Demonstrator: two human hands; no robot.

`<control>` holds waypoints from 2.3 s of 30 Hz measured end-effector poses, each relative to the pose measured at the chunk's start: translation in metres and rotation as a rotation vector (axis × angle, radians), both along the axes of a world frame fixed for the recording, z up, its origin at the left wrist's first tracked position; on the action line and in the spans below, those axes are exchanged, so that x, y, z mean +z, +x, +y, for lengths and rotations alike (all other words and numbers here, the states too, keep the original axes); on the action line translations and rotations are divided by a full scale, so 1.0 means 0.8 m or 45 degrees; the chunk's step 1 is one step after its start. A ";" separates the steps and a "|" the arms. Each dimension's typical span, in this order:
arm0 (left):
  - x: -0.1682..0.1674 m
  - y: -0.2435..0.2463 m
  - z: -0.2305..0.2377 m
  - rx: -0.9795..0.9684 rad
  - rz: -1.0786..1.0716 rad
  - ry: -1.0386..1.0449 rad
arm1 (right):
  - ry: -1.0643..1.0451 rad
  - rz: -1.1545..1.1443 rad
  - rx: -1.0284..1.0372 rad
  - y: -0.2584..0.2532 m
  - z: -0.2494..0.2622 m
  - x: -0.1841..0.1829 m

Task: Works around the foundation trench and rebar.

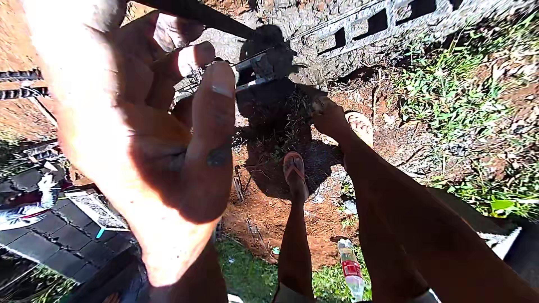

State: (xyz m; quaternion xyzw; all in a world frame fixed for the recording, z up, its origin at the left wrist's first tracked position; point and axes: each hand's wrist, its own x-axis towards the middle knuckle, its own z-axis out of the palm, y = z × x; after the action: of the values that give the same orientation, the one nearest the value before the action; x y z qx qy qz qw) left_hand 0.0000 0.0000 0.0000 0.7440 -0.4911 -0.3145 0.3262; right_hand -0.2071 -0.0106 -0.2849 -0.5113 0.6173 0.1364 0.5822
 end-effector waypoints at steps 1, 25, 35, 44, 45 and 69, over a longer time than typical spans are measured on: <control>0.000 -0.001 0.001 0.017 0.015 -0.003 | 0.010 -0.039 -0.027 0.006 -0.002 -0.009; 0.021 -0.031 -0.019 0.225 0.113 -0.040 | 0.065 -0.058 -0.120 -0.106 -0.064 0.038; 0.039 -0.042 -0.037 0.374 0.151 0.121 | 0.290 0.359 0.021 -0.261 -0.053 0.124; 0.067 -0.071 -0.013 0.685 0.267 0.575 | 0.302 0.423 -0.132 -0.323 -0.069 0.248; 0.069 -0.079 0.000 0.699 0.281 0.637 | 0.301 0.427 -0.121 -0.321 -0.070 0.264; 0.174 0.044 0.624 0.539 0.602 0.956 | 0.034 0.553 0.630 0.030 0.187 0.589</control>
State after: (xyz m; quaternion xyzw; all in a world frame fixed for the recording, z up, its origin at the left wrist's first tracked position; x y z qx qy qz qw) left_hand 0.0351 0.4995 0.1395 0.8019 -0.0943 -0.5570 0.1946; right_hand -0.1830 0.1390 0.1860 -0.5970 0.5821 0.3878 0.3928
